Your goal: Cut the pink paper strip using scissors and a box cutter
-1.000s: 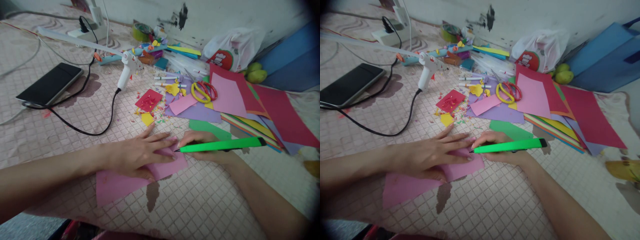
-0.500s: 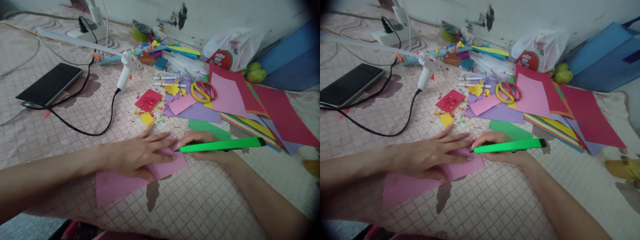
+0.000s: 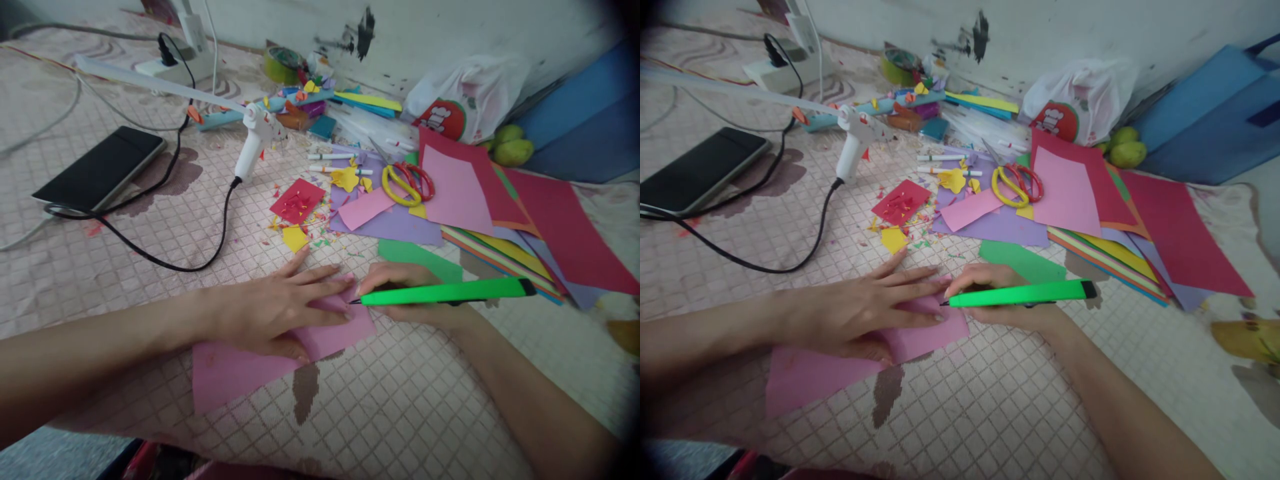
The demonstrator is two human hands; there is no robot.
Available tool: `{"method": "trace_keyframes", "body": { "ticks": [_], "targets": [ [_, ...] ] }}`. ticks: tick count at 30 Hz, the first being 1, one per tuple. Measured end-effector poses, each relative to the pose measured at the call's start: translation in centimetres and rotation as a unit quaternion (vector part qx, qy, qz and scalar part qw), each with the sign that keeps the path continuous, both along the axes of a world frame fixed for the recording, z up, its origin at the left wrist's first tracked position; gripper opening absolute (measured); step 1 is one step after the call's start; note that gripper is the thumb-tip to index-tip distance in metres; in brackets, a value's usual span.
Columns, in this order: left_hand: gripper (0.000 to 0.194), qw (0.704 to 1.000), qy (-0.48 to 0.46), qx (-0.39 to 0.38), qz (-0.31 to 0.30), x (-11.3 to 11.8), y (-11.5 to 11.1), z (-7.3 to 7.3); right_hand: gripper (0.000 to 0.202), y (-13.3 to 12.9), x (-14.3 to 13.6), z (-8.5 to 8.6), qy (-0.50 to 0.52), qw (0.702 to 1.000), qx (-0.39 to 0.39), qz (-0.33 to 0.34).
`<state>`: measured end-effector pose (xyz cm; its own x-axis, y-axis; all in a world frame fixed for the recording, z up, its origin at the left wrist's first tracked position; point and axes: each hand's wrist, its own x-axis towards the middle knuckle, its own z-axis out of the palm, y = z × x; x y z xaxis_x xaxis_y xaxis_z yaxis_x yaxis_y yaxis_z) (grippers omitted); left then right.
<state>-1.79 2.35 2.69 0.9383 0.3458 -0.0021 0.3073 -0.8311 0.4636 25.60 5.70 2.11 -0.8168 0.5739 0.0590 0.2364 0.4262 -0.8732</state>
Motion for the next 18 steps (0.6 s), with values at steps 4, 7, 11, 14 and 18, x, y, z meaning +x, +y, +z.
{"method": "trace_keyframes", "body": {
  "ticks": [4,7,11,14,18],
  "targets": [
    [0.064,1.000,0.000,-0.005,0.001,0.0,0.0,0.0,0.017,-0.1,0.0,-0.4,0.014,1.000,0.006,-0.007],
    [0.063,1.000,-0.002,-0.008,0.002,0.0,0.0,0.0,0.016,-0.5,0.0,-0.4,0.024,0.999,0.003,-0.036],
    [0.060,1.000,-0.008,-0.001,0.001,0.0,-0.1,-0.1,0.022,-1.7,-0.1,0.1,0.058,0.986,0.019,-0.155],
    [0.063,1.000,-0.003,0.004,0.008,0.1,-0.3,-0.1,0.018,-2.8,-0.4,0.7,0.049,0.975,0.052,-0.211],
    [0.066,1.000,0.008,0.011,0.020,0.3,-0.5,0.1,0.014,-4.3,-1.0,1.0,0.013,0.961,0.072,-0.267]
  ]
}}
